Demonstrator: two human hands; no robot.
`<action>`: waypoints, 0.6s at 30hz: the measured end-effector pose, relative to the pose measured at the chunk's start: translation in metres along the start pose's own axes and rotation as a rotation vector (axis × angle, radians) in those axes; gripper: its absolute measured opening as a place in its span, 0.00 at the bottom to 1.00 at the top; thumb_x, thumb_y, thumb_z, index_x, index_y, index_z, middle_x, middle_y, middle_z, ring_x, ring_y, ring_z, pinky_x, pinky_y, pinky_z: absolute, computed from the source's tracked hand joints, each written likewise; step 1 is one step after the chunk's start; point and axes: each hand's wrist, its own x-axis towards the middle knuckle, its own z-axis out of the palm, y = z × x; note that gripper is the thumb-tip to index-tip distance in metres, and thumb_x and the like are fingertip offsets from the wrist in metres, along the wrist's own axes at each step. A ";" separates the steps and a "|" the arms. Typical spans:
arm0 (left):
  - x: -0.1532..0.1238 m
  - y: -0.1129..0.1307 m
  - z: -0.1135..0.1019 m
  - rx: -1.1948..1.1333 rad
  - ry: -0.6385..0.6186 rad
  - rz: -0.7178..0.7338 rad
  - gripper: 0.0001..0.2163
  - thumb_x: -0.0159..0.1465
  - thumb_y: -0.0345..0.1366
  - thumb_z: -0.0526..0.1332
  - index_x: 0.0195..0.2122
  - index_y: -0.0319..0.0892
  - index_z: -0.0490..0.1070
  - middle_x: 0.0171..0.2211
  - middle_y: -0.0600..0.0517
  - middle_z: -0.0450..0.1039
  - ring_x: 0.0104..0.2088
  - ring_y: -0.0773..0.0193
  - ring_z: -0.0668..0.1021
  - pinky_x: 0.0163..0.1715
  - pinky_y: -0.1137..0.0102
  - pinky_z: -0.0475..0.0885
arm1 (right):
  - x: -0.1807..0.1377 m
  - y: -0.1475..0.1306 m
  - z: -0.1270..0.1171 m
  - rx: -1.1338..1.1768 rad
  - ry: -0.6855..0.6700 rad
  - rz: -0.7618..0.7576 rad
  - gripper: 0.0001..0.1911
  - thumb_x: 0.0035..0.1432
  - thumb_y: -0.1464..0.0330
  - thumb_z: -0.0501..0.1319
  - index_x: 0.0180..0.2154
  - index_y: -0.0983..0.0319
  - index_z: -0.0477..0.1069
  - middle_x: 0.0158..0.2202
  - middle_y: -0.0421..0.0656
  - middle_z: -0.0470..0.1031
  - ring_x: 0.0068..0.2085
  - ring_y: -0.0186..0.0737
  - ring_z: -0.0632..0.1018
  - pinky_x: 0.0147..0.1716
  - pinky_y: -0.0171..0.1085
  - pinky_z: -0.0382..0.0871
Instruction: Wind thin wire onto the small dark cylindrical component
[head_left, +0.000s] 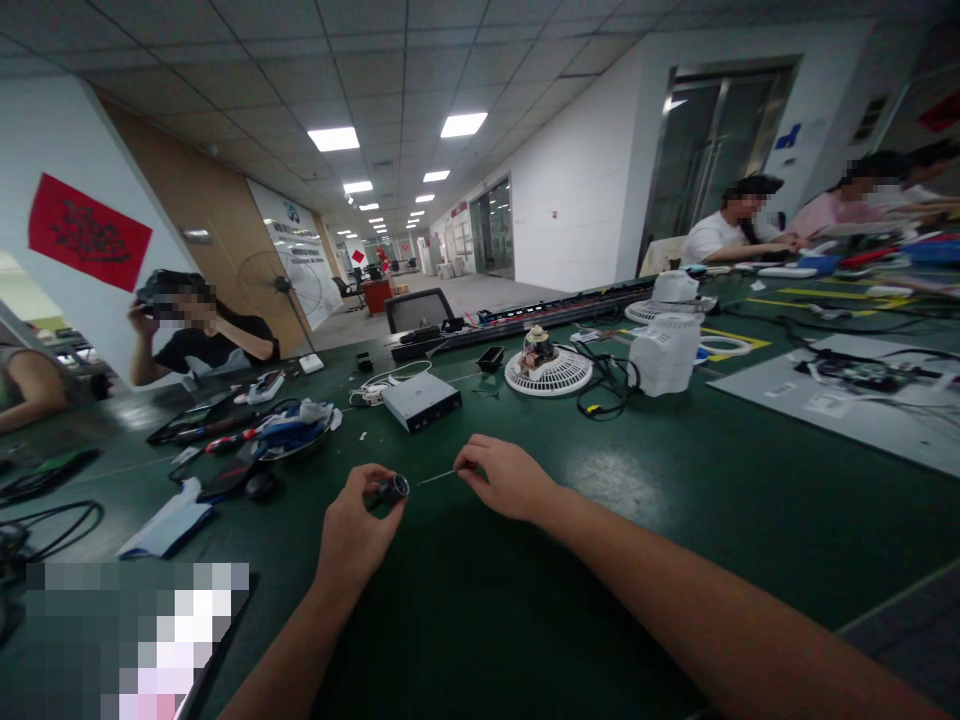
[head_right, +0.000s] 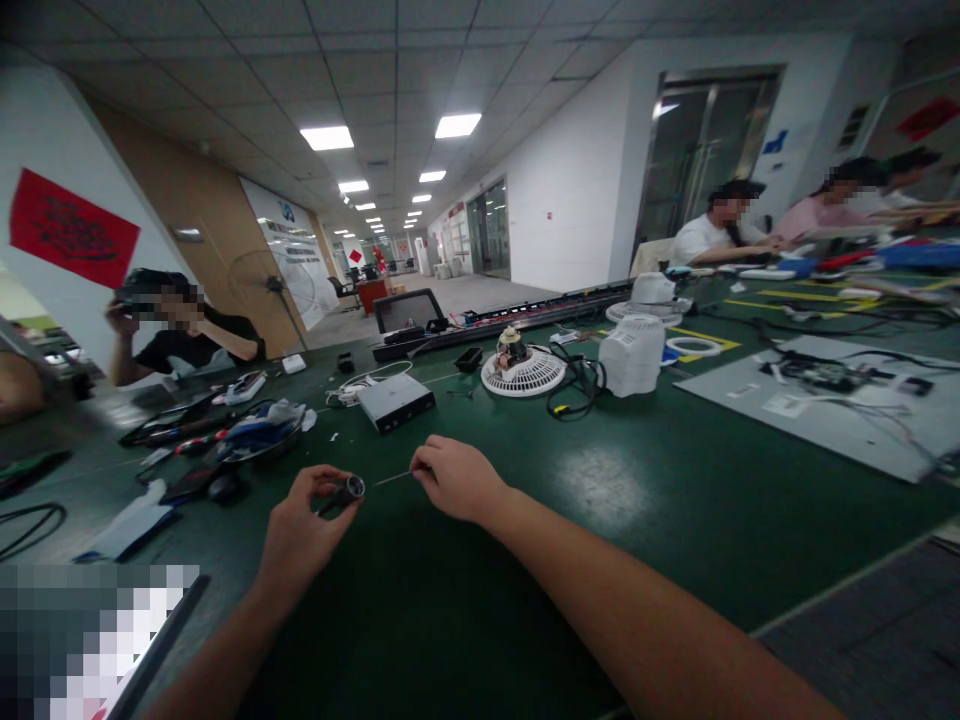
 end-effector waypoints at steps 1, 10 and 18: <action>0.000 -0.001 0.000 -0.004 -0.018 0.005 0.14 0.56 0.35 0.65 0.43 0.45 0.67 0.38 0.51 0.78 0.39 0.56 0.81 0.42 0.60 0.76 | 0.000 0.001 0.000 -0.006 0.000 -0.024 0.08 0.62 0.70 0.58 0.41 0.61 0.75 0.40 0.44 0.73 0.40 0.39 0.74 0.40 0.37 0.65; -0.004 0.000 0.004 -0.027 -0.126 0.160 0.13 0.56 0.32 0.64 0.43 0.45 0.71 0.38 0.50 0.77 0.38 0.58 0.80 0.41 0.60 0.77 | -0.001 -0.007 0.002 -0.025 -0.015 -0.079 0.09 0.61 0.69 0.58 0.41 0.60 0.77 0.38 0.44 0.75 0.40 0.39 0.74 0.40 0.37 0.65; -0.004 0.006 0.001 0.000 -0.200 0.170 0.12 0.55 0.32 0.64 0.41 0.46 0.73 0.37 0.52 0.78 0.38 0.57 0.79 0.39 0.61 0.76 | -0.001 -0.010 0.003 -0.045 -0.065 -0.024 0.08 0.59 0.68 0.59 0.37 0.60 0.78 0.36 0.43 0.76 0.35 0.38 0.75 0.34 0.36 0.63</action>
